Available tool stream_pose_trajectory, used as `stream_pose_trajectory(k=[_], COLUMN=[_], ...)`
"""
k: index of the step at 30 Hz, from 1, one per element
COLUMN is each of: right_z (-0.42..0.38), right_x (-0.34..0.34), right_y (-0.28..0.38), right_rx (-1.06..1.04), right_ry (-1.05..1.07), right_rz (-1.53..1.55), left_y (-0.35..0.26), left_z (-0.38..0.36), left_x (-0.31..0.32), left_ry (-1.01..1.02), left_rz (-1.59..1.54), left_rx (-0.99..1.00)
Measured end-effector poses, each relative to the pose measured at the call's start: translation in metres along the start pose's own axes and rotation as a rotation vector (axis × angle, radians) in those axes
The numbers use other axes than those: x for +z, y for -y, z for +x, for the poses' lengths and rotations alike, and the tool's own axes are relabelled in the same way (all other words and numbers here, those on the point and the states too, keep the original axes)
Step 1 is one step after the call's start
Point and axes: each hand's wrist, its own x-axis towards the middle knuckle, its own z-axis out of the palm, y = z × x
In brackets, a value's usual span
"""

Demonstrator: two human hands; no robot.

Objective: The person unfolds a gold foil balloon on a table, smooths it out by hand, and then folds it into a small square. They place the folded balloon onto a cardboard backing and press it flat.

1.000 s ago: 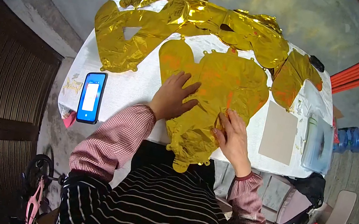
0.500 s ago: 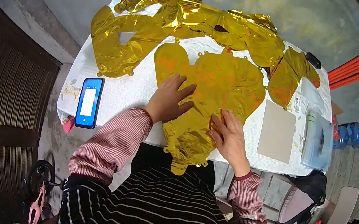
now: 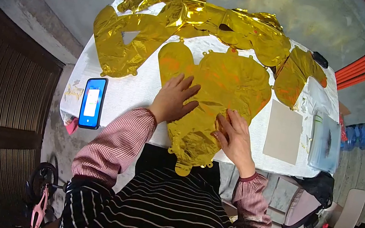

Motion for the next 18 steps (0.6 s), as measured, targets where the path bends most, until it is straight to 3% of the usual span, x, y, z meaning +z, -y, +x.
stream_pose_trajectory(k=[18], right_z=[-0.0007], right_x=[0.0005], right_y=[0.0014], right_rx=[0.010], right_ry=[0.009], right_rz=[-0.028], left_y=[-0.0016], left_z=[0.0011], left_x=[-0.0007], left_ry=[0.063], left_rz=[0.012], left_rx=[-0.018])
